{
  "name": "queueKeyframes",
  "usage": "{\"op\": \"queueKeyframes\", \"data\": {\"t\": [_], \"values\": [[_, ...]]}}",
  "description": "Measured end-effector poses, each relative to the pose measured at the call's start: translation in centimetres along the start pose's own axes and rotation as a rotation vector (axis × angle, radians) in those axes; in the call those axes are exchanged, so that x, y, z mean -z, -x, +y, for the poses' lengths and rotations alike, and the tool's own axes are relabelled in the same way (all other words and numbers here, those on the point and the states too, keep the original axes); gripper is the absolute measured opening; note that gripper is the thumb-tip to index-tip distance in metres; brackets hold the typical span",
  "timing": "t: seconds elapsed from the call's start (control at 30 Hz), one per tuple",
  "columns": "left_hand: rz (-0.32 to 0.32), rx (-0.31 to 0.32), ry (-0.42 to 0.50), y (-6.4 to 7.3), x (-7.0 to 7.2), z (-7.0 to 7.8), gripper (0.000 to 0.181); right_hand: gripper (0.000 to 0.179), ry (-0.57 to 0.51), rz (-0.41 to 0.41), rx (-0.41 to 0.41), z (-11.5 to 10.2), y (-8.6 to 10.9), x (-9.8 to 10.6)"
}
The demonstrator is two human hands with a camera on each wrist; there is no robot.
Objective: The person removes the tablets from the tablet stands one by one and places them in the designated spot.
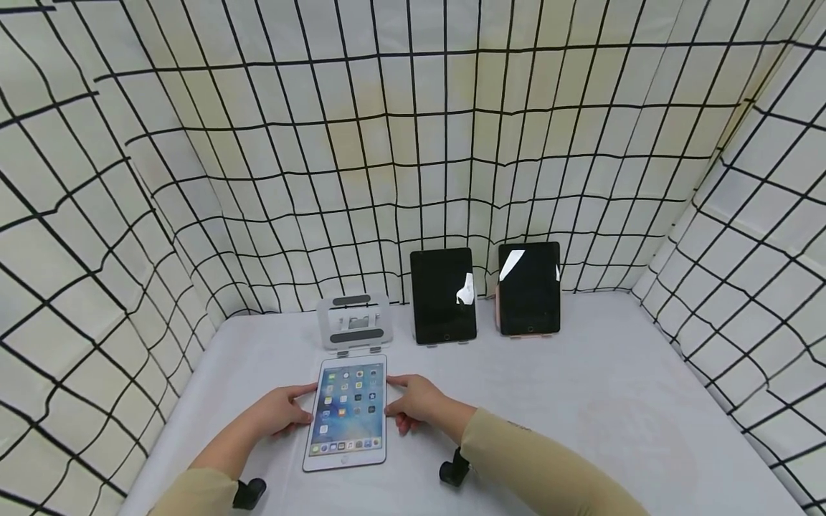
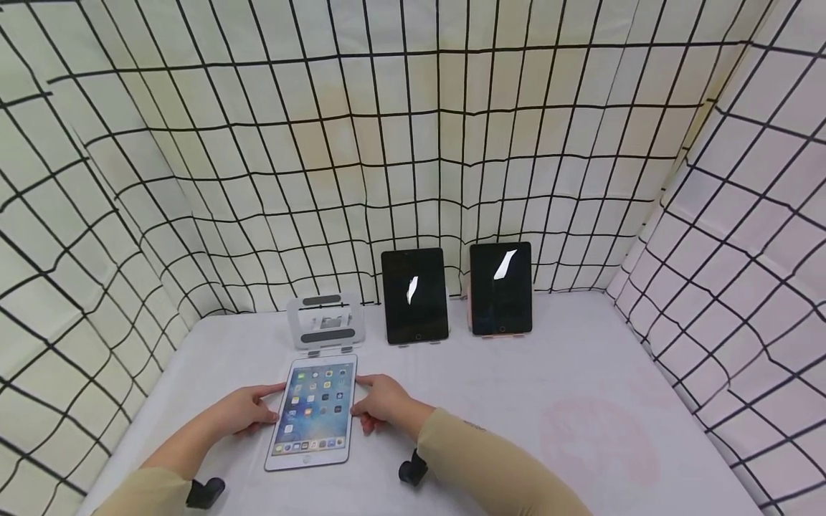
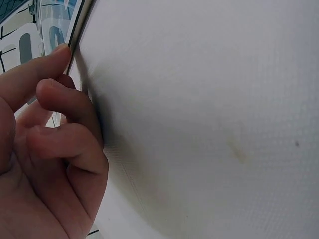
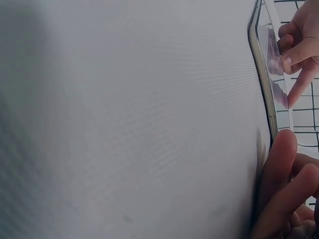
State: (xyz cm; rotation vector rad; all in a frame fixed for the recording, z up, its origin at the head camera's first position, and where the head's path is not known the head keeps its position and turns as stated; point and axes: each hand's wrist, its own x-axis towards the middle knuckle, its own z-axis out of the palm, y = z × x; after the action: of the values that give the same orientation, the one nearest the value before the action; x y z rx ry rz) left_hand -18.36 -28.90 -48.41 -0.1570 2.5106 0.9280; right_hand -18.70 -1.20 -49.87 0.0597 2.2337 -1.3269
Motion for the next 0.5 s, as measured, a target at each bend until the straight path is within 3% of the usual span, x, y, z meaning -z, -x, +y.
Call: {"op": "queueKeyframes", "data": {"t": [0.5], "values": [[0.034, -0.002, 0.112, 0.1, -0.1, -0.6, 0.059, 0.061, 0.019, 0.08, 0.072, 1.2, 0.0, 1.9]]}}
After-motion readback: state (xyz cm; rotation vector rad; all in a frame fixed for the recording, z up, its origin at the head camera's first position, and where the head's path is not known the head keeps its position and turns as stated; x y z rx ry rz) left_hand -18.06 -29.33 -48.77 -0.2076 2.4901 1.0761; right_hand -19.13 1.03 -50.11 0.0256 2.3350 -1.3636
